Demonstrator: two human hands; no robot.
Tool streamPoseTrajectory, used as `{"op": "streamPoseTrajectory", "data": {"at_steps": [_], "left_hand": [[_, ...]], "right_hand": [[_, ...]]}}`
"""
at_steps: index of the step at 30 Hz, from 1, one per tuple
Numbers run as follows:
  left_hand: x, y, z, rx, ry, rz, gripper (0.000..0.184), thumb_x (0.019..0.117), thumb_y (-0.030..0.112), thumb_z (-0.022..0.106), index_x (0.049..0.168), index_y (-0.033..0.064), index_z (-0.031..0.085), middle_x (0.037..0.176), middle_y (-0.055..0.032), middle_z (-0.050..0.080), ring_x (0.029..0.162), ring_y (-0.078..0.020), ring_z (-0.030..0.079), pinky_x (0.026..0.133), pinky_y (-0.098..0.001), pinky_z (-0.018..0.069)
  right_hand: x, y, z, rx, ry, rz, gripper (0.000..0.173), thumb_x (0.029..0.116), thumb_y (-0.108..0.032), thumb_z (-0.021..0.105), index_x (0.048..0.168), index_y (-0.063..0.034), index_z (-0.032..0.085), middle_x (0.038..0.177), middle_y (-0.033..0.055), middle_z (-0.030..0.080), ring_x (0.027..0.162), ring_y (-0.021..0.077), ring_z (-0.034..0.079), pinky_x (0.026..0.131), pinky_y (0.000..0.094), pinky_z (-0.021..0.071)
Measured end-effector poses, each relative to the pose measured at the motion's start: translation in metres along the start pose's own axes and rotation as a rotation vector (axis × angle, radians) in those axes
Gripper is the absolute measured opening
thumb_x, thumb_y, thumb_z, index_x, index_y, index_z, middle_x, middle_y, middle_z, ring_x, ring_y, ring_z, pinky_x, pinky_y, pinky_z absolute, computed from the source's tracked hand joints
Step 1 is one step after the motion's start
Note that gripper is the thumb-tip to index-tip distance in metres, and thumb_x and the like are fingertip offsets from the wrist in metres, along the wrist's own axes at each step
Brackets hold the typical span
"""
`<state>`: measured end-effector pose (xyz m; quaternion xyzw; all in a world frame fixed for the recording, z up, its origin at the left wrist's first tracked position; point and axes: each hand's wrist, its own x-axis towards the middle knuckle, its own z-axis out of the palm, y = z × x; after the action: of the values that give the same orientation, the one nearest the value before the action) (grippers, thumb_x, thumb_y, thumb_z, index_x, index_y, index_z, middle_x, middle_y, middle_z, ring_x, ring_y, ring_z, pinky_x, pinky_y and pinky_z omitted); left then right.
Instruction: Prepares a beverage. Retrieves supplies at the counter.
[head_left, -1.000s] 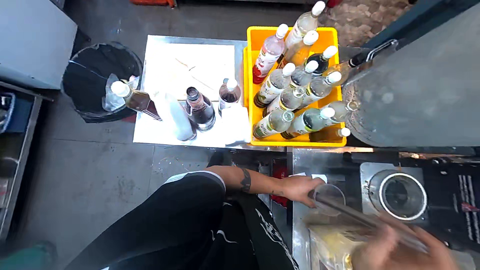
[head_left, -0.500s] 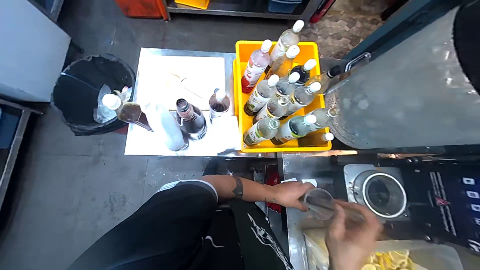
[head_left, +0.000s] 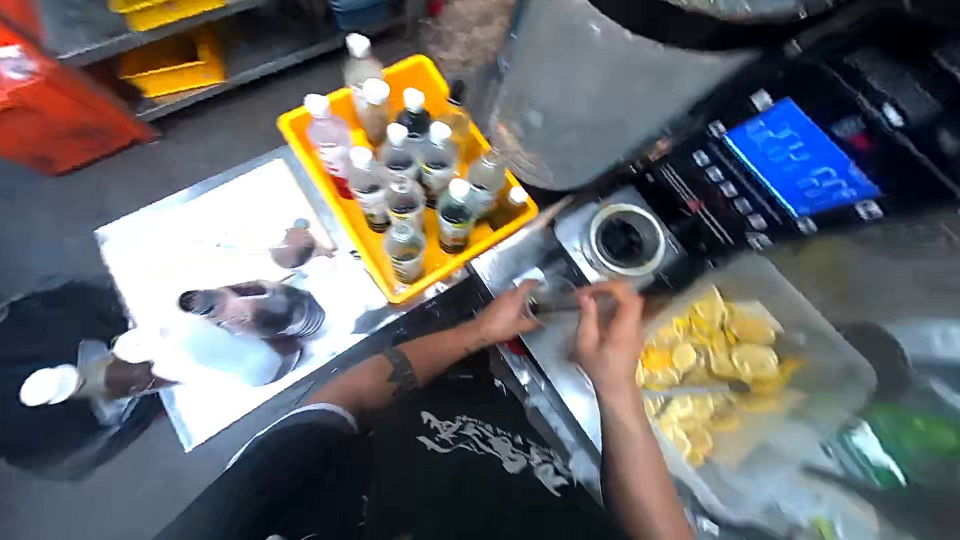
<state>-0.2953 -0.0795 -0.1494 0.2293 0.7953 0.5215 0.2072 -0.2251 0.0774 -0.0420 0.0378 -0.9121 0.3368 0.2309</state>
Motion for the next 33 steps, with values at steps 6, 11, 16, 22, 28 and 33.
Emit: {"op": "streamPoseTrajectory", "data": {"at_steps": [6,11,16,22,28,33], "left_hand": [[0.006,-0.011,0.006,0.035,0.053,0.065,0.08,0.08,0.023,0.087,0.145,-0.0011,0.047,0.127,-0.0194,0.067,0.118,-0.0286,0.066,0.105,-0.0499,0.0533],[0.0,-0.01,0.002,0.056,0.06,0.064,0.082,0.0782,0.02,0.089,0.145,0.0026,0.045,0.125,-0.0207,0.067,0.115,-0.0319,0.067,0.101,-0.053,0.0538],[-0.003,-0.011,-0.002,0.062,0.072,0.087,0.08,0.0791,0.022,0.089,0.144,0.0039,0.046,0.125,-0.0187,0.067,0.115,-0.0299,0.067,0.101,-0.0516,0.0542],[0.003,-0.016,-0.002,0.068,0.068,0.08,0.08,0.0787,0.023,0.089,0.143,0.0008,0.047,0.126,-0.0183,0.067,0.117,-0.0276,0.067,0.105,-0.0481,0.0531],[0.002,-0.015,0.0,0.076,0.077,0.045,0.088,0.0781,0.033,0.089,0.148,0.0083,0.043,0.125,-0.0128,0.068,0.113,-0.0226,0.068,0.1,-0.0504,0.0559],[0.005,-0.015,0.012,0.087,0.135,0.07,0.115,0.0689,0.048,0.094,0.154,0.0026,0.032,0.139,-0.0159,0.06,0.126,-0.0228,0.062,0.108,-0.0469,0.0516]], "right_hand": [[-0.004,0.01,0.018,0.015,-0.073,0.056,0.026,0.1048,-0.014,0.054,0.124,0.0023,0.061,0.115,0.0174,0.069,0.11,0.0282,0.068,0.101,0.0483,0.0548],[-0.012,0.003,0.024,0.03,0.031,-0.003,0.021,0.1028,-0.008,0.056,0.119,0.0033,0.062,0.111,0.0179,0.069,0.104,0.0296,0.07,0.099,0.0504,0.0563],[-0.002,-0.013,0.003,0.022,0.075,-0.02,0.015,0.104,-0.008,0.054,0.113,0.001,0.061,0.112,0.016,0.069,0.109,0.0262,0.068,0.096,0.0435,0.0578],[-0.007,-0.005,0.018,0.033,0.019,-0.035,0.014,0.1019,-0.006,0.056,0.111,0.0015,0.064,0.112,0.0165,0.069,0.112,0.0286,0.068,0.105,0.0491,0.0531],[0.008,-0.026,-0.026,0.059,-0.067,0.015,0.02,0.1013,-0.007,0.059,0.119,-0.0037,0.068,0.113,0.0115,0.069,0.102,0.0216,0.07,0.087,0.0419,0.0608],[-0.005,-0.039,-0.174,0.116,0.208,-0.114,0.024,0.0977,-0.002,0.065,0.121,-0.0052,0.06,0.124,0.0106,0.07,0.115,0.0246,0.069,0.098,0.0447,0.0597]]}}
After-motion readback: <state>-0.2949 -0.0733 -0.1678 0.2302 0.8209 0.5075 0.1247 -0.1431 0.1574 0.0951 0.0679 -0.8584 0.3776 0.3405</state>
